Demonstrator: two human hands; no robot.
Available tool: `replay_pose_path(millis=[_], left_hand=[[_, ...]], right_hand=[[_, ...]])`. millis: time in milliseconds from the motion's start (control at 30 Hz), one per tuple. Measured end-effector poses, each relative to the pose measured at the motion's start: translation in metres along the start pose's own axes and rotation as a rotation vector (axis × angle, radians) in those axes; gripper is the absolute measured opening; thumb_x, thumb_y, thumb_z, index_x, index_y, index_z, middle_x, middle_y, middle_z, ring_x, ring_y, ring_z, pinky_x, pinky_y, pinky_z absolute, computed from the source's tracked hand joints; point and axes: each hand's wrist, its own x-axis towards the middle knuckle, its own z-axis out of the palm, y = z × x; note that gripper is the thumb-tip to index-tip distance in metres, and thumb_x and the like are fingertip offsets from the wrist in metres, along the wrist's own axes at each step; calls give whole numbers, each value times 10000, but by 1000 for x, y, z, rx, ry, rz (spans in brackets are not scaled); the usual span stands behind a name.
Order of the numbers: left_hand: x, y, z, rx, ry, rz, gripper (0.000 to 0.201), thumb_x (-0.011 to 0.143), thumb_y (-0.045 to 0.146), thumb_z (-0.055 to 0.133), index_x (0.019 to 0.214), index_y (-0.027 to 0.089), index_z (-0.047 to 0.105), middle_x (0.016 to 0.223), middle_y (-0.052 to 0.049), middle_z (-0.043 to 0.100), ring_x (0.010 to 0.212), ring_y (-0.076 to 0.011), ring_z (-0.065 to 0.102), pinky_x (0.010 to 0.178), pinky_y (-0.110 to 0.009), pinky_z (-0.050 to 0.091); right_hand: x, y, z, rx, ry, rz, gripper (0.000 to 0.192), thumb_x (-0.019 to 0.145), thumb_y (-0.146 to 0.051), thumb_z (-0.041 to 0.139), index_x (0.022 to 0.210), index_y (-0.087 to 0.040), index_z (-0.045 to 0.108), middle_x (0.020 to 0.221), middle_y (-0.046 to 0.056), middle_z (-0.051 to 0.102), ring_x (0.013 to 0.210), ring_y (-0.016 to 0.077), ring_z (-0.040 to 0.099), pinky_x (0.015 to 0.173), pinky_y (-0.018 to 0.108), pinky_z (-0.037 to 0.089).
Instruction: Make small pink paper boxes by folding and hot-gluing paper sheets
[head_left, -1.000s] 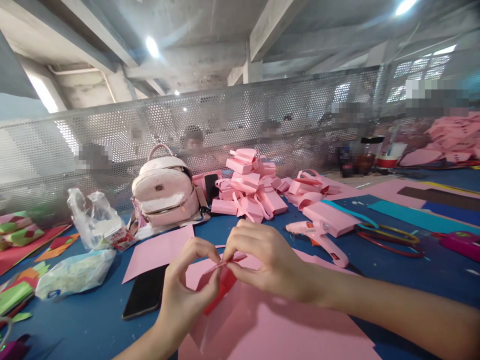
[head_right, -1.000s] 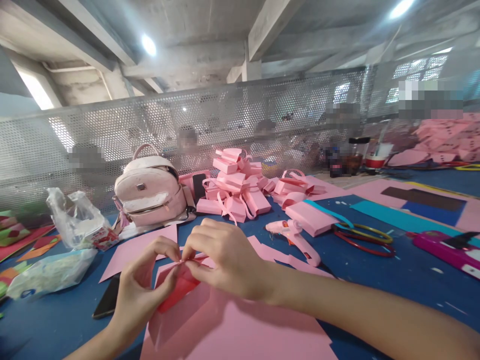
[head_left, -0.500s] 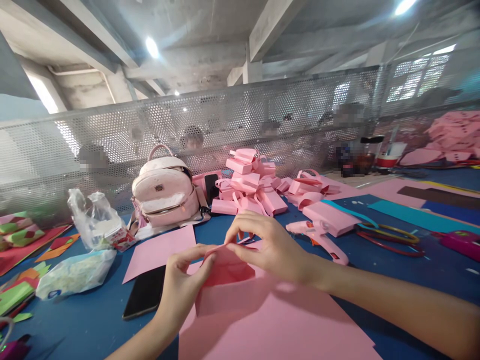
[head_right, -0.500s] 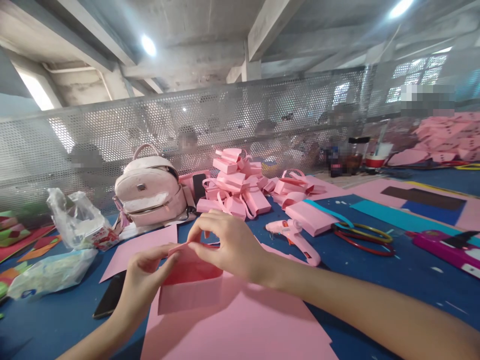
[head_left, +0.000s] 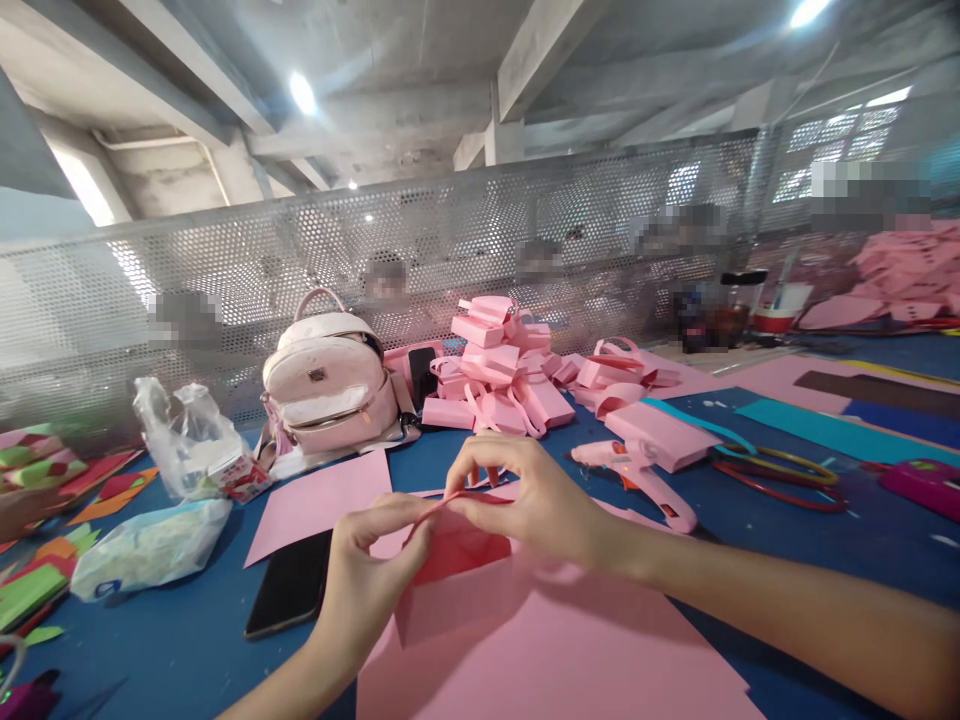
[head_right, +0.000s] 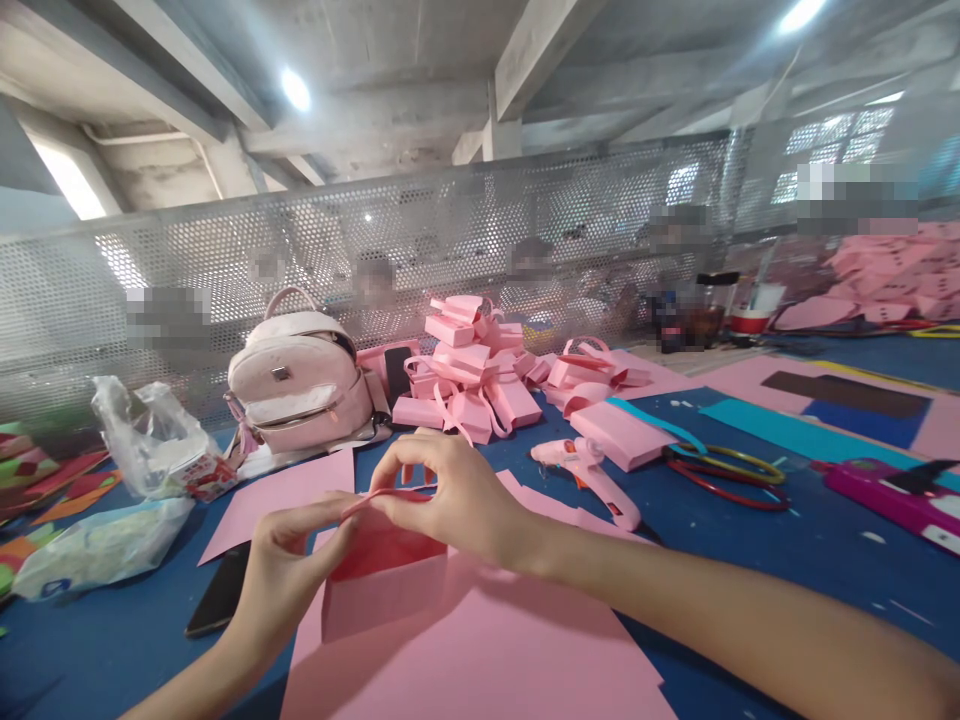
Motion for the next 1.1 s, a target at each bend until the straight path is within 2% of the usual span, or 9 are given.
replay_pose_path(millis=[267,467,600,767,867,1000,1100], left_hand=[[1,1,1,8,18,64,192,811,168,695,875,259,851,830,-50,817,764,-195,735,704,-225,577],[1,1,1,-4,17,29,161,816,184,704,862,230,851,840,-70,816,784,-226,745,722,-266,583],[0,1,3,8,0,49,165,826,191,695,845,236,851,813,-63,814,729,-206,721,700,-264,561],[-2,-1,3,33,-16,72,179,837,187,680,850,244,850,808,-54,814,721,-201,695,740,-283,536],[-3,-5,1,60,-57,60,183,873,221,666,875,235,848,818,-58,813,719,-201,679,764,-295,527],[-2,-9,0,68,-168,-15,222,916,248,620,956,214,836,914,-68,809,815,-224,694,790,-291,526],[-2,-8,4,48,-203,-58,268,938,283,583,921,197,836,874,-65,800,806,-229,692,770,-283,517]], right_hand=[[0,4,0,85,13,32,99,777,-117,745,754,-213,737,776,-30,687,771,138,574,718,260,430],[0,4,3,105,19,53,75,781,-146,750,773,-220,754,796,-15,712,782,154,582,734,285,431],[-1,2,6,121,14,42,80,770,-137,752,756,-215,746,792,0,706,809,171,601,753,299,449],[-2,3,9,129,28,18,89,759,-124,758,746,-211,749,768,-3,676,780,161,565,699,279,426],[-3,4,9,143,36,22,91,749,-128,777,717,-209,749,729,-9,664,768,160,551,681,276,409],[-2,3,8,161,63,17,83,762,-139,781,727,-209,754,751,-2,685,798,171,574,719,294,431],[-2,3,8,136,68,23,77,776,-143,783,748,-212,761,782,4,702,825,181,582,759,316,438]])
